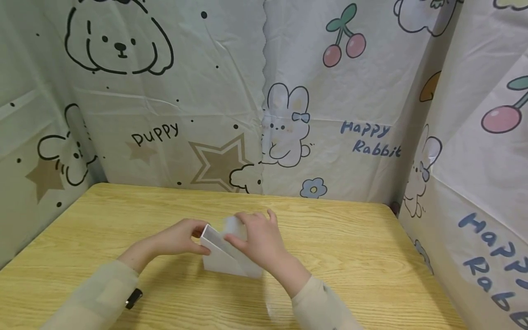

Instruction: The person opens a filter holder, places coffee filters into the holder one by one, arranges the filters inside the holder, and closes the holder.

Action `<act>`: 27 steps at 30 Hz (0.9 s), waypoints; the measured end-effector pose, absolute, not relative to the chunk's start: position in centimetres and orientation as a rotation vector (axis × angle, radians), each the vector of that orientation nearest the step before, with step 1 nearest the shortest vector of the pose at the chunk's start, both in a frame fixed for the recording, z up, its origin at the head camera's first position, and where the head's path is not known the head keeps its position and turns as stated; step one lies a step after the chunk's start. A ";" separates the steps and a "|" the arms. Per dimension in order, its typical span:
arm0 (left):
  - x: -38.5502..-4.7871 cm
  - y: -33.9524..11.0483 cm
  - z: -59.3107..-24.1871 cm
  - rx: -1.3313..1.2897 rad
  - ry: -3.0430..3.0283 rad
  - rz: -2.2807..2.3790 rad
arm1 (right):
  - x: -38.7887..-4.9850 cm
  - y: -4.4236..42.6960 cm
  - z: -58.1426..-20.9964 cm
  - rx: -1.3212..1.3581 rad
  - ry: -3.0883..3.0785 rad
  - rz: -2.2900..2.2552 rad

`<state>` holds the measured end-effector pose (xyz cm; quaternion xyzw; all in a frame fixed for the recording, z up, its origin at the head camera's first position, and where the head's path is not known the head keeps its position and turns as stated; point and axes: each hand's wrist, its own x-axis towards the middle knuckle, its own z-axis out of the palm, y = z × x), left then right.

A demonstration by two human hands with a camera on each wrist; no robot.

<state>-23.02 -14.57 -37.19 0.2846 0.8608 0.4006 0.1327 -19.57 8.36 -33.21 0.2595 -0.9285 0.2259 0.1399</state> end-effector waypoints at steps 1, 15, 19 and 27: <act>-23.0 -14.6 -37.2 0.824 2.501 1.162 | -19.6 8.5 -33.2 0.746 -2.677 0.670; -22.9 -16.0 -37.4 0.799 2.537 1.160 | -19.6 10.1 -33.2 0.727 -2.659 0.799; -22.9 -16.1 -37.4 0.813 2.553 1.171 | -19.8 10.6 -33.5 0.729 -2.660 0.821; -22.9 -15.7 -37.4 0.801 2.569 1.234 | -19.9 11.2 -33.6 0.732 -2.678 0.836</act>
